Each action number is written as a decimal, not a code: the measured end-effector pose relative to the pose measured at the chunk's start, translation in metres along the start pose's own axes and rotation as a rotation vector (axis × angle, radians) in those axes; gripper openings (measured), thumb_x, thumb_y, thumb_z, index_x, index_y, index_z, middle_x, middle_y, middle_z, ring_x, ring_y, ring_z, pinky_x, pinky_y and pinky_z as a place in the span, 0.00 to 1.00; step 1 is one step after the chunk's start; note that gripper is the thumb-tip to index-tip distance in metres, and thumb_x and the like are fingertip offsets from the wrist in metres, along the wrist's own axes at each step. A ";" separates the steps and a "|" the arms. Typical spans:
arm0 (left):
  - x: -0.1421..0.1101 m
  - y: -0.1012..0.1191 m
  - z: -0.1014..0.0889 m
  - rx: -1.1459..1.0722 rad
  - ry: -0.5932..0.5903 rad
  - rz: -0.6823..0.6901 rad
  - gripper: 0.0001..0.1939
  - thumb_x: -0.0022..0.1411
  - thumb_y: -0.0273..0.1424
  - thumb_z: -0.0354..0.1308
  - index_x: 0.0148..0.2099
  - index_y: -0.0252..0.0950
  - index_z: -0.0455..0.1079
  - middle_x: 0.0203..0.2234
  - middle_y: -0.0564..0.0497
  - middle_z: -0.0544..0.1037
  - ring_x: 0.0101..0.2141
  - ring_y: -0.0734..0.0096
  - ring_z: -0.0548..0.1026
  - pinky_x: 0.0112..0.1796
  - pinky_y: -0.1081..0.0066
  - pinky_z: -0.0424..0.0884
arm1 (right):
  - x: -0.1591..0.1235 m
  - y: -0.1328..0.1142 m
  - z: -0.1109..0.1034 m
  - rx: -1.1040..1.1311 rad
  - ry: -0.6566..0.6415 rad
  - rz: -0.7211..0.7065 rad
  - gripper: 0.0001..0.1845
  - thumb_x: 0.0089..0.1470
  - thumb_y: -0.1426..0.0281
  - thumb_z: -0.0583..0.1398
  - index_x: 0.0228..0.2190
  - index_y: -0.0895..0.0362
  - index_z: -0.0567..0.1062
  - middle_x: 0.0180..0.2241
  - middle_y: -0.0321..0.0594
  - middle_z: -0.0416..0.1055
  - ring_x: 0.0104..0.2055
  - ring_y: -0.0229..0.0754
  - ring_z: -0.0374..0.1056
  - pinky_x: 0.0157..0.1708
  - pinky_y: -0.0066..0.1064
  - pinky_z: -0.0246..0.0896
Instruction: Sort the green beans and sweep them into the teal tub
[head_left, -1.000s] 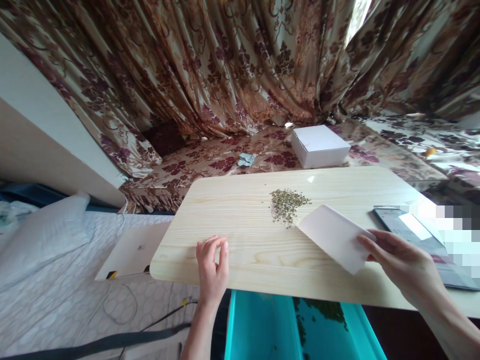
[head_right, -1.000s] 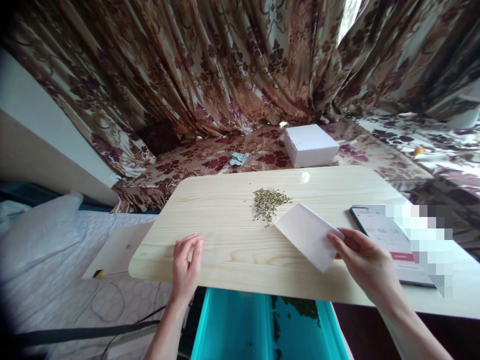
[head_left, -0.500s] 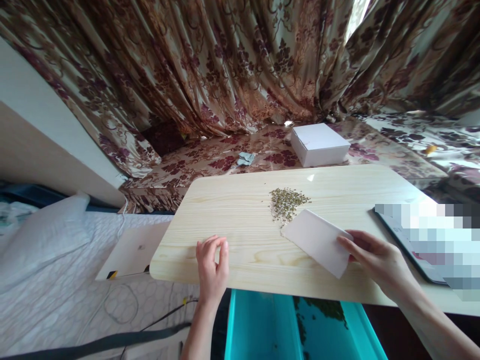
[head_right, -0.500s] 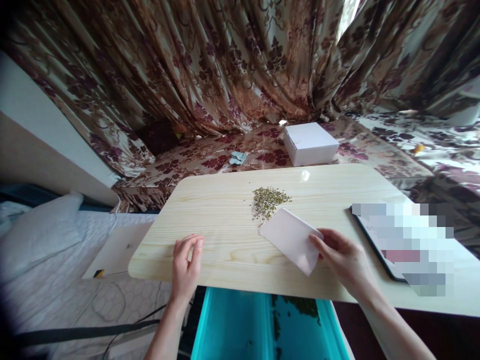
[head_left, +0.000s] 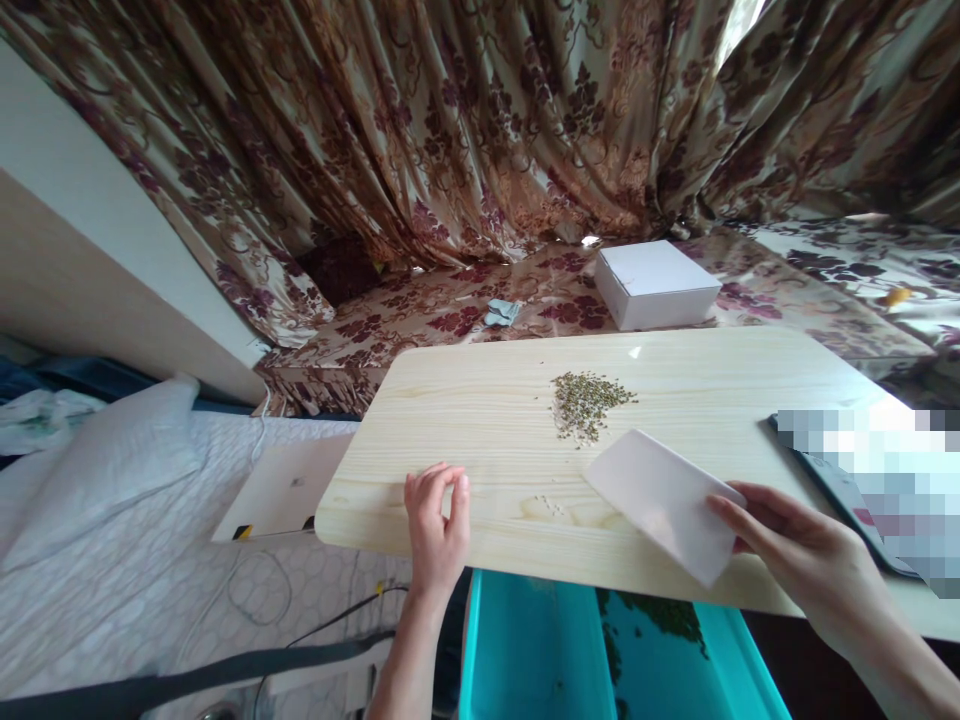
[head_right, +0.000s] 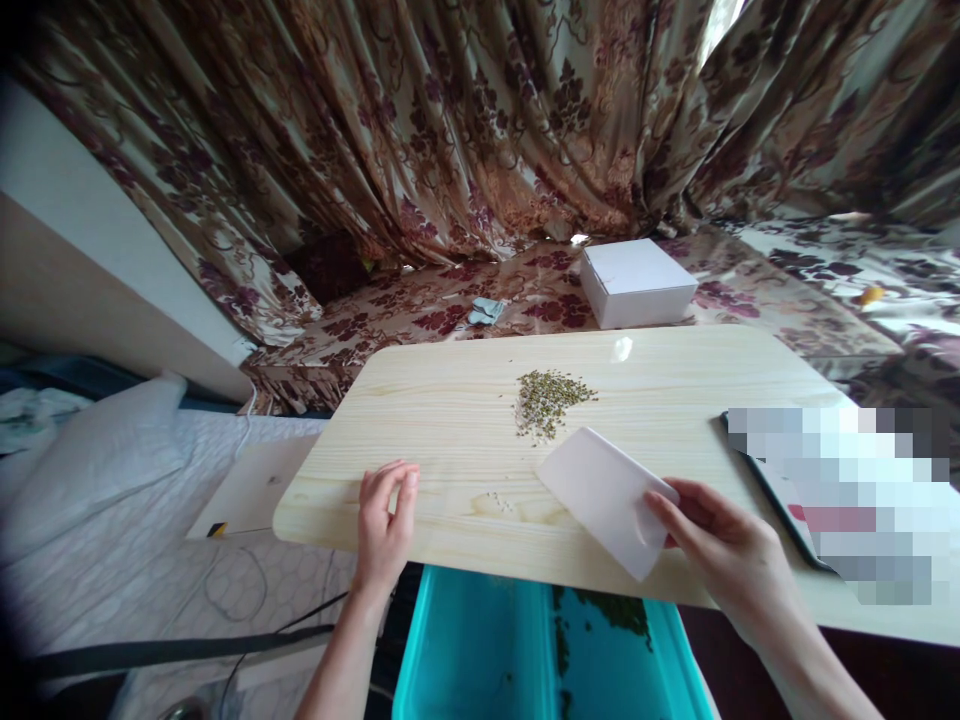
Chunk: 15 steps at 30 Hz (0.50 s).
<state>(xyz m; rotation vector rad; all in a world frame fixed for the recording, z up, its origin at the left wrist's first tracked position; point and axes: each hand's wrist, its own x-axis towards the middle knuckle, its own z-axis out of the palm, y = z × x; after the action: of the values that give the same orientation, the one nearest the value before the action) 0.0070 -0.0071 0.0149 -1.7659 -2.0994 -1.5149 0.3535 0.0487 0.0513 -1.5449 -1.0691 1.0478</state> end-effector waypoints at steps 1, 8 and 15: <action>0.000 0.000 0.000 -0.001 -0.001 -0.001 0.13 0.71 0.39 0.51 0.42 0.41 0.74 0.40 0.47 0.80 0.48 0.59 0.75 0.60 0.51 0.56 | 0.001 0.003 -0.004 -0.026 0.027 -0.009 0.24 0.27 0.49 0.74 0.25 0.53 0.84 0.25 0.41 0.81 0.23 0.43 0.73 0.20 0.29 0.70; 0.000 0.000 0.000 -0.001 -0.004 -0.010 0.13 0.71 0.40 0.51 0.41 0.41 0.74 0.40 0.47 0.80 0.48 0.59 0.75 0.61 0.50 0.55 | -0.020 -0.007 0.016 -0.039 -0.120 -0.002 0.23 0.28 0.49 0.74 0.23 0.52 0.83 0.25 0.40 0.81 0.26 0.44 0.75 0.22 0.27 0.71; -0.001 0.001 0.000 0.006 -0.011 -0.021 0.13 0.71 0.40 0.50 0.42 0.41 0.74 0.41 0.47 0.80 0.48 0.60 0.75 0.62 0.50 0.54 | -0.007 -0.018 0.030 0.076 -0.117 -0.009 0.29 0.24 0.45 0.75 0.24 0.54 0.82 0.21 0.39 0.79 0.21 0.40 0.70 0.18 0.27 0.68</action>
<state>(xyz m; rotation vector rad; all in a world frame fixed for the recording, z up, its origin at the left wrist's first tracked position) 0.0076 -0.0076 0.0150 -1.7592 -2.1321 -1.5060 0.3205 0.0513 0.0643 -1.4319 -1.1018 1.1714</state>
